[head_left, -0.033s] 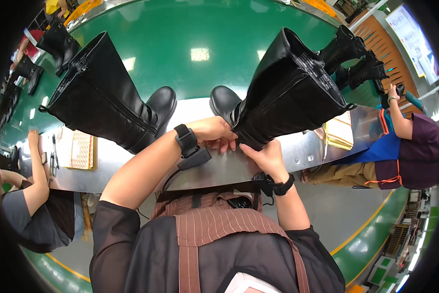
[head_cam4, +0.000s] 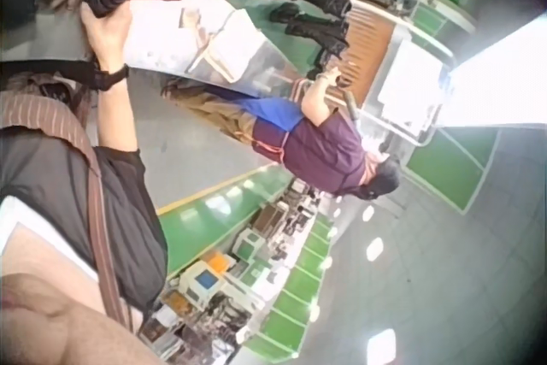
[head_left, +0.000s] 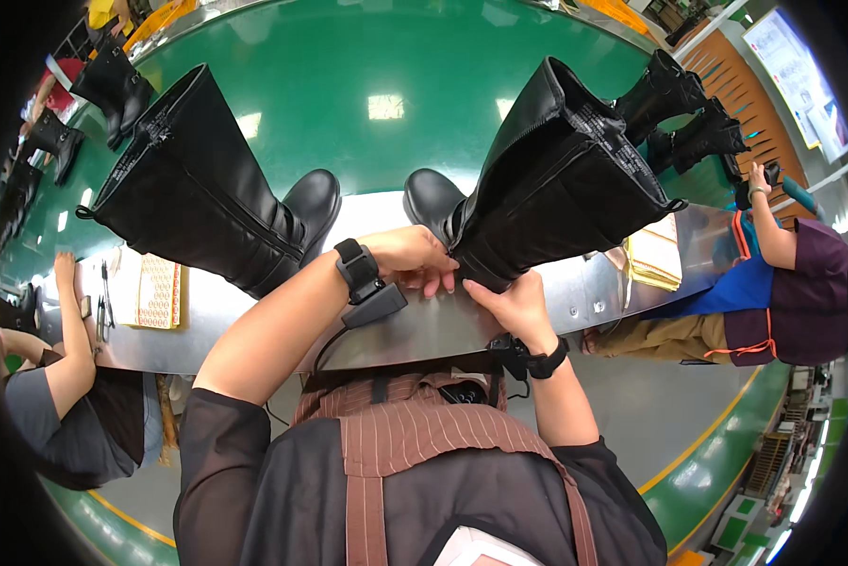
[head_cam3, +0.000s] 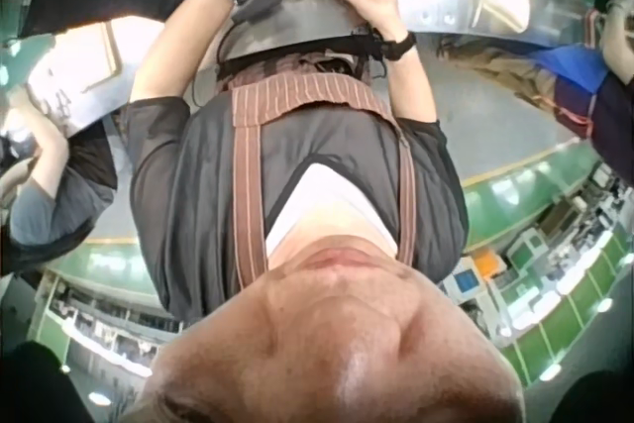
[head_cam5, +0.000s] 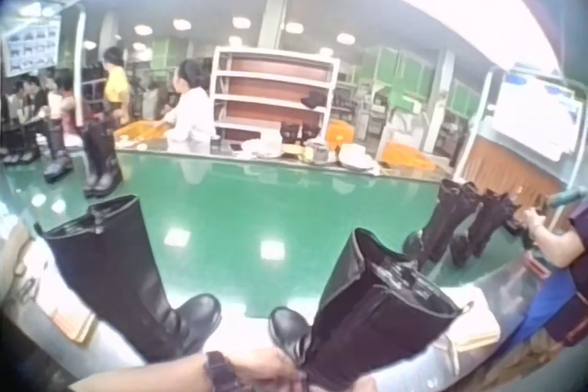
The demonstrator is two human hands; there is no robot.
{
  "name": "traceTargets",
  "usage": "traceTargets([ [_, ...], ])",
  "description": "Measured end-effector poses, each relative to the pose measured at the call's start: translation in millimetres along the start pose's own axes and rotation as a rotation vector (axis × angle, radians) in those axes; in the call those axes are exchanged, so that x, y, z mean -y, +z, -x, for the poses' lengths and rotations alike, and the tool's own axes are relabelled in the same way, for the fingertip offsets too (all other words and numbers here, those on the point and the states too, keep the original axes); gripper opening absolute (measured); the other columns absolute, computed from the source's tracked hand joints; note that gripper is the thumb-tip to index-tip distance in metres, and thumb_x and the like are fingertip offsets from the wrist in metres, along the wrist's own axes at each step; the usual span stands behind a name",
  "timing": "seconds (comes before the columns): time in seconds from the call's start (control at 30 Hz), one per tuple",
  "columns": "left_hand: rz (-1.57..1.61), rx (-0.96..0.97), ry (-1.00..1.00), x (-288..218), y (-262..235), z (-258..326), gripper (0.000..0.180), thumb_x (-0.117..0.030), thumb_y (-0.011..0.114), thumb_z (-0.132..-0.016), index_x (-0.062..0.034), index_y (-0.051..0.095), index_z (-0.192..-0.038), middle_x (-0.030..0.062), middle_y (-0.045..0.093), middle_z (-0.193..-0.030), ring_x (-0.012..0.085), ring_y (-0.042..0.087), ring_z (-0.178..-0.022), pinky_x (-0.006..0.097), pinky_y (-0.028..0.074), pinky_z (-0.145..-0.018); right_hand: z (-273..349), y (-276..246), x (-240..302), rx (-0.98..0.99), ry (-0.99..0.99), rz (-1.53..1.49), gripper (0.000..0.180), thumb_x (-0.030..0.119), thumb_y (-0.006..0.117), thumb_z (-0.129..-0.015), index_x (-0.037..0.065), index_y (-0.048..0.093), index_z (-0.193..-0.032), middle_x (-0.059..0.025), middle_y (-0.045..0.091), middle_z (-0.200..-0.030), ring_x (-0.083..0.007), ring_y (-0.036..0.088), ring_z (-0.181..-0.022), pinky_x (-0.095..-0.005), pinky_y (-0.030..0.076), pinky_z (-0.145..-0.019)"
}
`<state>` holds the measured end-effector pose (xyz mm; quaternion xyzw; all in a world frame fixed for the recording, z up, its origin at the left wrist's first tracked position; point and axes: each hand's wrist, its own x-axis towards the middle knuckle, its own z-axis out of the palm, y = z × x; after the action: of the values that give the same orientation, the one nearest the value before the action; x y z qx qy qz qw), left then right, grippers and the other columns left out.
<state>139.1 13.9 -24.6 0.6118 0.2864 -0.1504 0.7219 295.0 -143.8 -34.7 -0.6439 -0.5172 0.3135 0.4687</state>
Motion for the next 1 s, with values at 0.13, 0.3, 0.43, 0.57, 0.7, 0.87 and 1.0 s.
traceTargets([
  [0.13, 0.083, 0.070, 0.005, -9.6, 0.6, 12.9, 0.031, -0.022, 0.053, -0.096, -0.0011, 0.067, -0.079, 0.0042, 0.061, -0.055, 0.0070, 0.048, -0.043, 0.022, 0.035, -0.042, -1.1, -0.1, 6.7, 0.001, -0.011, 0.000, 0.029, 0.006, 0.073, -0.072, 0.000, 0.066, -0.099, -0.0071, 0.070, -0.090, -0.0133, 0.064, -0.082, -0.0285, 0.051, -0.075],
  [0.3, 0.189, 0.051, 0.181, -47.6, 10.5, 56.1, 0.034, -0.022, 0.051, -0.096, 0.0010, 0.066, -0.076, 0.0048, 0.056, -0.049, 0.0073, 0.041, -0.038, 0.021, 0.030, -0.039, -2.1, 4.2, 18.0, -0.009, 0.006, 0.001, 0.030, 0.011, 0.074, -0.070, 0.001, 0.067, -0.097, -0.0091, 0.070, -0.085, -0.0158, 0.066, -0.079, -0.0305, 0.052, -0.072],
  [0.43, 0.225, -0.021, 0.339, -99.3, 24.3, 111.1, 0.036, -0.022, 0.049, -0.096, 0.0014, 0.065, -0.074, 0.0044, 0.053, -0.046, 0.0065, 0.039, -0.035, 0.021, 0.028, -0.037, -5.6, 4.3, 20.3, -0.022, -0.049, 0.169, 0.032, 0.014, 0.074, -0.068, 0.002, 0.067, -0.097, -0.0149, 0.069, -0.081, -0.0261, 0.069, -0.077, -0.0333, 0.052, -0.070],
  [0.57, 0.366, -0.099, 0.524, -122.5, 38.7, 150.3, 0.037, -0.020, 0.047, -0.096, 0.0041, 0.061, -0.072, 0.0027, 0.047, -0.043, 0.0086, 0.038, -0.034, 0.022, 0.028, -0.037, -4.3, 7.1, 22.9, -0.060, -0.111, 0.206, 0.033, 0.016, 0.075, -0.067, 0.000, 0.067, -0.094, -0.0177, 0.069, -0.083, -0.0335, 0.067, -0.080, -0.0384, 0.052, -0.071],
  [0.7, 0.416, -0.163, 0.629, -127.1, 50.2, 161.7, 0.038, -0.023, 0.046, -0.096, 0.0020, 0.061, -0.072, 0.0022, 0.047, -0.044, 0.0087, 0.041, -0.036, 0.021, 0.031, -0.042, -0.1, 12.2, 26.2, -0.030, -0.185, 0.270, 0.037, 0.017, 0.076, -0.067, 0.001, 0.066, -0.099, -0.0161, 0.069, -0.085, -0.0322, 0.068, -0.080, -0.0377, 0.053, -0.072],
  [0.87, 0.107, -0.205, 0.614, -89.7, 36.0, 156.4, 0.036, -0.030, 0.047, -0.098, -0.0012, 0.064, -0.084, 0.0038, 0.060, -0.060, 0.0077, 0.053, -0.053, 0.021, 0.042, -0.053, 1.4, 5.3, 29.1, 0.138, 0.050, 0.018, 0.043, 0.012, 0.078, -0.072, 0.000, 0.060, -0.110, -0.0086, 0.067, -0.087, -0.0187, 0.066, -0.070, -0.0305, 0.053, -0.067],
  [1.0, -0.027, -0.234, 0.432, -14.5, 20.7, 181.8, 0.026, -0.024, 0.057, -0.095, 0.0009, 0.065, -0.099, 0.0008, 0.063, -0.075, 0.0060, 0.057, -0.070, 0.020, 0.045, -0.063, -10.3, -10.3, 38.8, 0.225, 0.141, -0.114, 0.051, 0.012, 0.080, -0.073, -0.002, 0.056, -0.116, -0.0063, 0.064, -0.101, -0.0147, 0.062, -0.081, -0.0281, 0.052, -0.069],
])
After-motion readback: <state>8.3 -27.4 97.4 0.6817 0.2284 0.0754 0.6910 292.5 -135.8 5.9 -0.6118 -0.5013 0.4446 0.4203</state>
